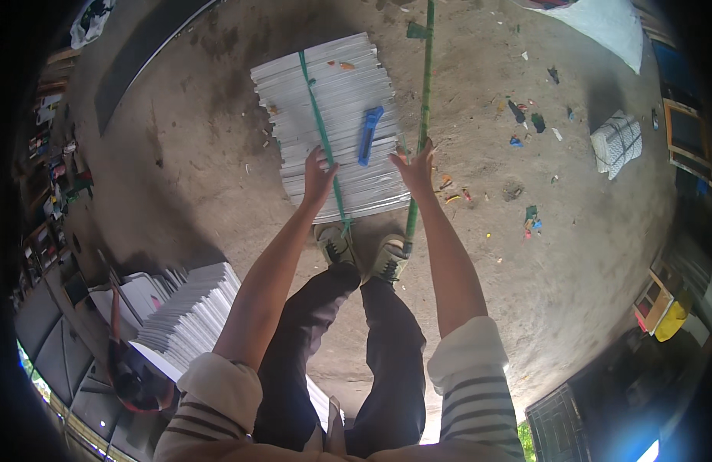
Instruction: The person cleans a workshop floor by sweeping debris with a broom and dustpan, then collects colorful plastic strips and other scraps by hand into a white sack. The person also handles a green-handled broom and moves around stacks of white boards and other materials.
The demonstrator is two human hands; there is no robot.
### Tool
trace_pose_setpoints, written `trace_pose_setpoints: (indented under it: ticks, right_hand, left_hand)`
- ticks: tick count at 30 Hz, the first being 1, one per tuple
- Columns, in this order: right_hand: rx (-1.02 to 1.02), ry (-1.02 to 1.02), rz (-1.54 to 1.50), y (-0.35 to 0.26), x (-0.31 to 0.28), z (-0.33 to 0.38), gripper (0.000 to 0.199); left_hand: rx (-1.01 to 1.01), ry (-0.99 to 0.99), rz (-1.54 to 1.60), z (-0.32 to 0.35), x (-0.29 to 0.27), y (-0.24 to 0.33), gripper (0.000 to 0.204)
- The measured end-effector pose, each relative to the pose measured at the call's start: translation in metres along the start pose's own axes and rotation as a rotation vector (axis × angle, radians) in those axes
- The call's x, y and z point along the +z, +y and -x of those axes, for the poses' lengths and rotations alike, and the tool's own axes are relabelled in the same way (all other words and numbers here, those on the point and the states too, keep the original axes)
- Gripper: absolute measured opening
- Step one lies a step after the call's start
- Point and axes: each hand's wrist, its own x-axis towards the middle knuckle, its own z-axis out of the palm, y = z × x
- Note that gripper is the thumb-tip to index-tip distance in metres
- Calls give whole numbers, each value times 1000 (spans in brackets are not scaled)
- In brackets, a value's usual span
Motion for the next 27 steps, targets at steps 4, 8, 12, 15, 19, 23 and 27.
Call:
trace_pose_setpoints:
  ticks: [4,8,12,15,19,23,27]
  right_hand:
    - [159,-134,141,-25,48,-11,106]
    - [198,-98,0,-21,45,-18,102]
    - [286,-185,110,-45,43,-16,103]
    - [245,-172,207,-56,41,-9,103]
    - [185,-175,193,-70,39,8,102]
    - [90,-228,181,-105,32,28,98]
    - [63,-289,131,-126,44,60,93]
  left_hand:
    - [5,6,-169,-22,4,-18,45]
    - [-279,-75,215,-29,6,2,20]
    - [-323,78,488,-14,3,24,33]
    - [-358,96,556,-4,-9,31,31]
    - [-352,150,676,20,-26,32,30]
    - [-266,200,699,43,-57,32,29]
    - [-232,240,679,60,-95,34,29]
